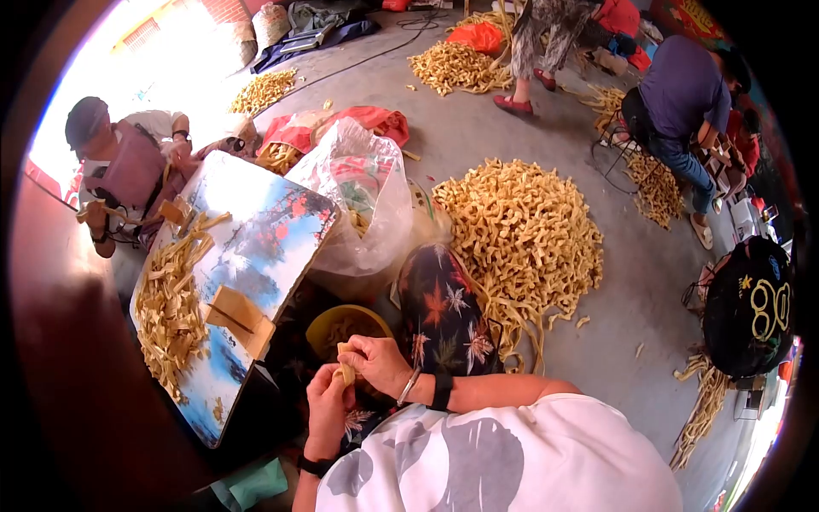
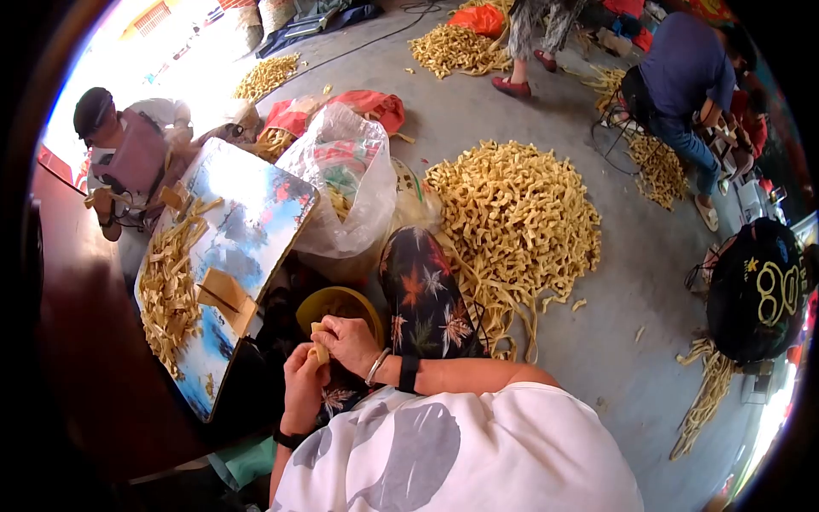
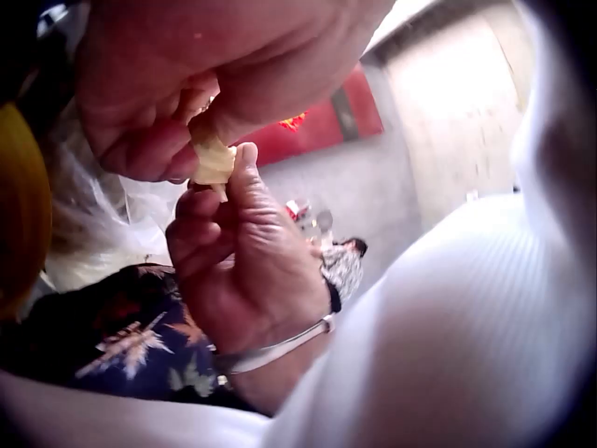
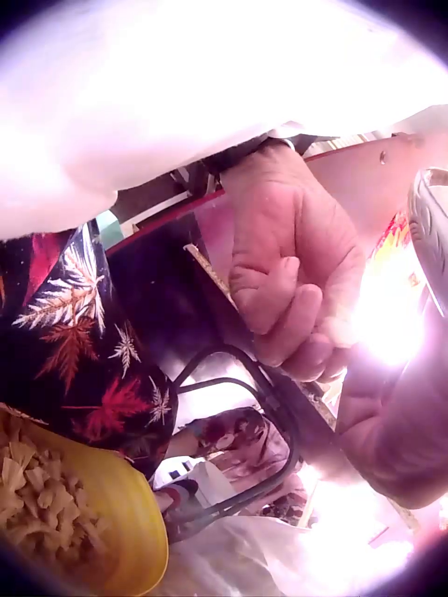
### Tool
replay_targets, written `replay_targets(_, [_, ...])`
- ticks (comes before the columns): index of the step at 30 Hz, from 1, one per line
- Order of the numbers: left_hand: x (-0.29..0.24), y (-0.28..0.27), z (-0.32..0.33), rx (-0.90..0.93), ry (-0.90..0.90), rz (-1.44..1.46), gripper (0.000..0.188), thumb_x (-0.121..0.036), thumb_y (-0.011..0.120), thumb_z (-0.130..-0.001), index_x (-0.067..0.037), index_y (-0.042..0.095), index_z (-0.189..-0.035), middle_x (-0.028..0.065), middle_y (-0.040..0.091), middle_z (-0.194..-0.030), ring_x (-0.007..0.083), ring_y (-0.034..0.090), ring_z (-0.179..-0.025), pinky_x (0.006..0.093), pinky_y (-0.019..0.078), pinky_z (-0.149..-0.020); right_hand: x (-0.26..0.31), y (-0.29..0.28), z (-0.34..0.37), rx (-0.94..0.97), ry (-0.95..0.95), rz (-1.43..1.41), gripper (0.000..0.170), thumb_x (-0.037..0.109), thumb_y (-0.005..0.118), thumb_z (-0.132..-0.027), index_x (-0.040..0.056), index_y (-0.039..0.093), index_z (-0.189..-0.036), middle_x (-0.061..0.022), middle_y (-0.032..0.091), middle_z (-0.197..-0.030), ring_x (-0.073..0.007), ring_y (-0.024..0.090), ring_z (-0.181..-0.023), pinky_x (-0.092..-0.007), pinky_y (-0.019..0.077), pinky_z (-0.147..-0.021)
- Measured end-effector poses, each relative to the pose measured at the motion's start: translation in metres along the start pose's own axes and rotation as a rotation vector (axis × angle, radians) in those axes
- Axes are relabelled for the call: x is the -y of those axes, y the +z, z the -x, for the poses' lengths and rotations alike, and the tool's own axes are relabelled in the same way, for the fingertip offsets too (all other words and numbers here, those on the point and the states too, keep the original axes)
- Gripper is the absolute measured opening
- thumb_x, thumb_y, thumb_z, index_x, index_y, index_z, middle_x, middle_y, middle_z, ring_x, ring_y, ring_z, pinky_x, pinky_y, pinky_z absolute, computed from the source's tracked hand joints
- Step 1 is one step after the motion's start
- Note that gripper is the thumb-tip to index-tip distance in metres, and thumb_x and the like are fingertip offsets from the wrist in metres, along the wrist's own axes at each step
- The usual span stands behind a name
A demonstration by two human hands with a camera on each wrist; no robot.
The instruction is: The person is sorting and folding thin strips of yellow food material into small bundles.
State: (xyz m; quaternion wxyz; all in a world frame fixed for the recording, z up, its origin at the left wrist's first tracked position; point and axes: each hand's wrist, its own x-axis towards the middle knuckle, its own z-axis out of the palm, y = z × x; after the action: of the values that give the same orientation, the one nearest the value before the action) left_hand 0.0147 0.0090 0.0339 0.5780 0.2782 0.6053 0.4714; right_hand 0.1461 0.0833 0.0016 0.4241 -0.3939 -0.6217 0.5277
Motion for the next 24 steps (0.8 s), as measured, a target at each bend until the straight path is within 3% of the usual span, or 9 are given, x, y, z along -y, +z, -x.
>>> replay_targets(1, [0.001,0.0,-0.001,-0.056,0.096,-0.341,0.008,-0.007,0.054,-0.094,-0.004,0.06,-0.098,0.0071,0.064,-0.086,0.0172,0.059,-0.066,0.029,0.044,-0.054,-0.002,-0.001,0.001,0.006,0.011,0.005,0.02,0.02,0.068,-0.089,0.0,0.063,-0.09,-0.016,0.065,-0.074,-0.0234,0.064,-0.064,-0.0336,0.0493,-0.061])
replay_targets(4, [0.001,0.016,-0.008,-0.193,0.836,-1.095,0.008,-0.001,0.054,-0.09,-0.002,0.058,-0.097,0.0129,0.061,-0.086,0.0303,0.06,-0.07,0.037,0.0475,-0.058,-0.016,0.004,-0.002,0.017,0.103,0.024,0.022,0.024,0.065,-0.092,0.0025,0.063,-0.089,-0.0146,0.063,-0.071,-0.0215,0.06,-0.059,-0.0337,0.0477,-0.056])
replay_targets(9, [-0.003,0.029,-0.004,-0.152,0.748,-1.25,0.01,0.003,0.056,-0.086,-0.002,0.055,-0.094,0.0156,0.055,-0.087,0.037,0.06,-0.075,0.0423,0.0492,-0.062,-0.031,-0.001,-0.003,0.144,0.629,-0.346,0.017,0.022,0.066,-0.09,0.0046,0.063,-0.089,-0.0096,0.064,-0.069,-0.0212,0.061,-0.053,-0.0348,0.0499,-0.055])
replay_targets(12, [0.002,0.033,-0.003,-0.173,0.702,-1.204,0.01,0.0,0.057,-0.086,-0.003,0.056,-0.095,0.0166,0.057,-0.088,0.0381,0.06,-0.077,0.0434,0.0492,-0.063,-0.031,-0.003,0.003,0.025,0.161,-0.033,0.017,0.021,0.066,-0.089,0.0035,0.063,-0.087,-0.0133,0.066,-0.074,-0.0283,0.065,-0.062,-0.0372,0.0514,-0.061])
replay_targets(16, [0.005,0.028,-0.011,-0.213,0.693,-1.119,0.007,-0.003,0.057,-0.088,-0.003,0.057,-0.094,0.0187,0.059,-0.089,0.0408,0.059,-0.079,0.0455,0.0483,-0.064,-0.023,-0.008,0.004,0.043,-0.094,0.028,0.017,0.018,0.06,-0.089,0.0029,0.061,-0.08,-0.0193,0.064,-0.079,-0.0394,0.063,-0.077,-0.0446,0.0497,-0.066])
replay_targets(18, [0.009,0.021,-0.019,-0.252,0.593,-1.022,0.005,-0.007,0.06,-0.089,-0.002,0.058,-0.088,0.0183,0.06,-0.08,0.0385,0.059,-0.072,0.0423,0.0475,-0.062,-0.027,-0.011,0.002,0.111,-0.092,0.013,0.015,0.018,0.063,-0.088,0.0046,0.064,-0.082,-0.0149,0.065,-0.079,-0.0327,0.064,-0.076,-0.0381,0.0511,-0.068])
replay_targets(20, [0.014,0.019,-0.024,-0.25,0.307,-0.614,0.011,-0.009,0.066,-0.089,-0.002,0.059,-0.083,0.0139,0.056,-0.062,0.0215,0.052,-0.048,0.0329,0.041,-0.047,-0.02,-0.019,-0.002,0.27,0.196,-0.097,0.016,0.021,0.064,-0.09,0.0054,0.067,-0.087,-0.0129,0.067,-0.08,-0.027,0.066,-0.076,-0.0354,0.0515,-0.07])
replay_targets(22, [0.008,0.02,-0.024,-0.142,0.15,-0.334,0.009,-0.004,0.059,-0.092,0.0,0.059,-0.085,0.0029,0.06,-0.067,0.0095,0.056,-0.055,0.0237,0.0428,-0.047,-0.017,-0.022,-0.005,0.269,0.2,-0.082,0.017,0.02,0.063,-0.09,0.0041,0.067,-0.09,-0.0128,0.065,-0.079,-0.0285,0.065,-0.077,-0.036,0.0509,-0.07])
replay_targets(24, [0.011,0.021,-0.031,-0.081,0.163,-0.071,0.006,-0.003,0.058,-0.093,0.0,0.057,-0.088,0.0047,0.061,-0.069,0.0097,0.055,-0.053,0.0228,0.0418,-0.045,-0.019,-0.027,-0.01,0.239,-0.008,0.056,0.016,0.019,0.061,-0.091,0.0036,0.066,-0.091,-0.013,0.063,-0.081,-0.0303,0.063,-0.079,-0.0369,0.0503,-0.071])
